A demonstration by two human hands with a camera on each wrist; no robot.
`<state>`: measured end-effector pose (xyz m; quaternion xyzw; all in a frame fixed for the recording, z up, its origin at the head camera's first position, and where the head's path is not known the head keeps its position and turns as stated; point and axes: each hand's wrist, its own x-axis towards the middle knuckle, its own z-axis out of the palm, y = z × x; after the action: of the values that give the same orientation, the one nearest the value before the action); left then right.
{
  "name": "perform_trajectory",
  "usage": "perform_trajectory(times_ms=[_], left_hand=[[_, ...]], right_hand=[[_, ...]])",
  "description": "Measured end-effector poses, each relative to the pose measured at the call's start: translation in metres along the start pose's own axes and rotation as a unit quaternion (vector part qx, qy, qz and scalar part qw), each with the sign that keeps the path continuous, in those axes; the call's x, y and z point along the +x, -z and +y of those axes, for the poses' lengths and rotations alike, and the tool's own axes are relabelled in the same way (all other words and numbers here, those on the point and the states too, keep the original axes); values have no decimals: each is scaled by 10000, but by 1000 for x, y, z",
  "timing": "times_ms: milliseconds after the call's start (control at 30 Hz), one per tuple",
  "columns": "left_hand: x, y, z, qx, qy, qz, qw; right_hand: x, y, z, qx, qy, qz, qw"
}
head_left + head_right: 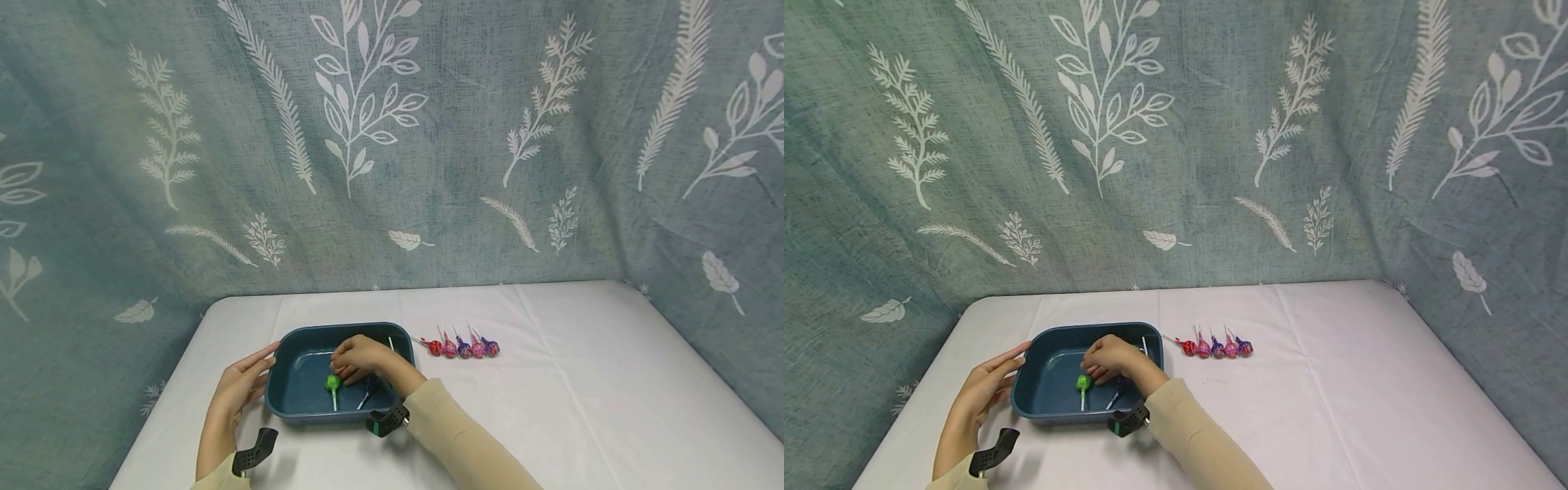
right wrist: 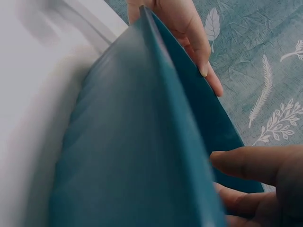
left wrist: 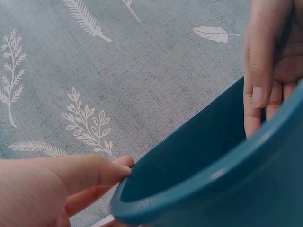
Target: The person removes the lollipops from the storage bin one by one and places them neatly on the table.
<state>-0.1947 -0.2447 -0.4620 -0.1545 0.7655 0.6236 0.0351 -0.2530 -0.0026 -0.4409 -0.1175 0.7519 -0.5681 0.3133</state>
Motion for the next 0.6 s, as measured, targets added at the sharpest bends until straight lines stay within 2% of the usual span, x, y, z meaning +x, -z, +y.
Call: perform_trajectory(times_ms=[367, 600], left_hand=[[1, 0, 0, -5, 8, 5, 10000], [0, 0, 0, 57, 3, 8, 10000]], right_hand=[[2, -7, 1, -114, 61, 129, 9998], [2, -14, 3, -239, 244, 249, 9991]])
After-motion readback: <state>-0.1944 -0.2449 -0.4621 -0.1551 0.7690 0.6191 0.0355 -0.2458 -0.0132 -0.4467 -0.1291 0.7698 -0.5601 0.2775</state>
